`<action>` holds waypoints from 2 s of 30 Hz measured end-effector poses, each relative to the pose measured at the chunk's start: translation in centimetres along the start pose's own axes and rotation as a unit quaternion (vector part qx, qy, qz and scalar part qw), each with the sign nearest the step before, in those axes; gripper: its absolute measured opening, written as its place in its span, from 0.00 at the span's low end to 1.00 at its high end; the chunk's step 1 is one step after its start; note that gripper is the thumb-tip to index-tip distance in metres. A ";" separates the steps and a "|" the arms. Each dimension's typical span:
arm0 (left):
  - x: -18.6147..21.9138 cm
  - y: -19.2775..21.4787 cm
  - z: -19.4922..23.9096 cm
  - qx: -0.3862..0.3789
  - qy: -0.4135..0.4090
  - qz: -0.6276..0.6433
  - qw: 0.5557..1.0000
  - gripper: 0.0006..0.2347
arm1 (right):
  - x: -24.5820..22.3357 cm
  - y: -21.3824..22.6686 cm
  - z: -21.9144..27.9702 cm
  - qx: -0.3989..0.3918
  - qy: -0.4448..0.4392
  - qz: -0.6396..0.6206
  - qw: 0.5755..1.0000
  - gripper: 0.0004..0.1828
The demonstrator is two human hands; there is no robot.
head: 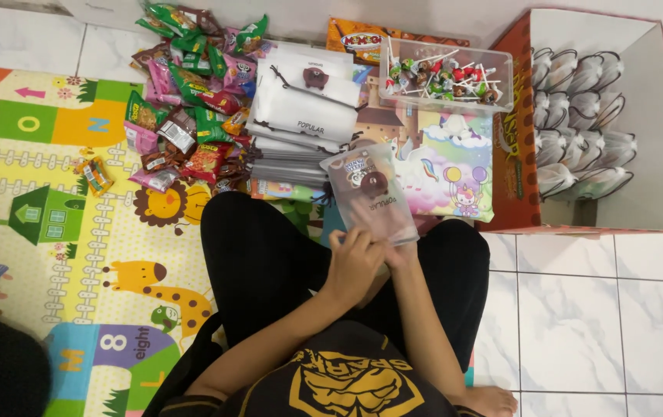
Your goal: Packing snacks and lollipops into small gift bags and placing them into a cardboard box
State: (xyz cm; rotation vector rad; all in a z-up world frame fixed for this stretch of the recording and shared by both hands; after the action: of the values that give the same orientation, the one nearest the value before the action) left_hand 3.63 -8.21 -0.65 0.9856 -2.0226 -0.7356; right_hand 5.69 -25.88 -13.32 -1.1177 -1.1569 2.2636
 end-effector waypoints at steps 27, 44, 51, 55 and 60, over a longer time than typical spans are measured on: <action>-7.4 -5.0 -5.3 -0.093 0.021 -0.071 0.993 0.37 | 1.4 -9.1 -6.8 -0.059 -0.070 -0.176 0.980 0.04; -13.2 8.0 4.2 0.159 0.146 0.149 0.965 0.13 | -4.3 -8.1 -6.5 0.021 0.100 -0.094 0.990 0.15; -26.4 10.2 10.5 0.279 0.414 0.072 0.864 0.11 | -5.5 -4.5 -3.0 0.066 0.109 -0.095 0.987 0.22; -30.5 9.9 12.1 0.308 0.472 0.138 0.815 0.08 | -6.2 -4.0 0.8 0.157 0.087 -0.022 0.984 0.18; -35.3 7.8 14.1 0.341 0.516 0.084 0.782 0.08 | -7.7 0.9 5.9 0.433 0.173 0.228 0.855 0.25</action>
State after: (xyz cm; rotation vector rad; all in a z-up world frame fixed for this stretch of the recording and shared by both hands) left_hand 3.77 27.48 -15.82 1.1887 -1.2869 0.6389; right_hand 5.89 -34.13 -8.21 -1.3646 0.3270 2.3168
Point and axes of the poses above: each hand's wrist, its own z-axis away from the middle knuckle, its own y-axis out of the back of the hand, x = y × z, the point moved 5 cm from there along -z, towards the middle knuckle, and after that the axes turned 4 degrees about -y, right-handed, at the moved point
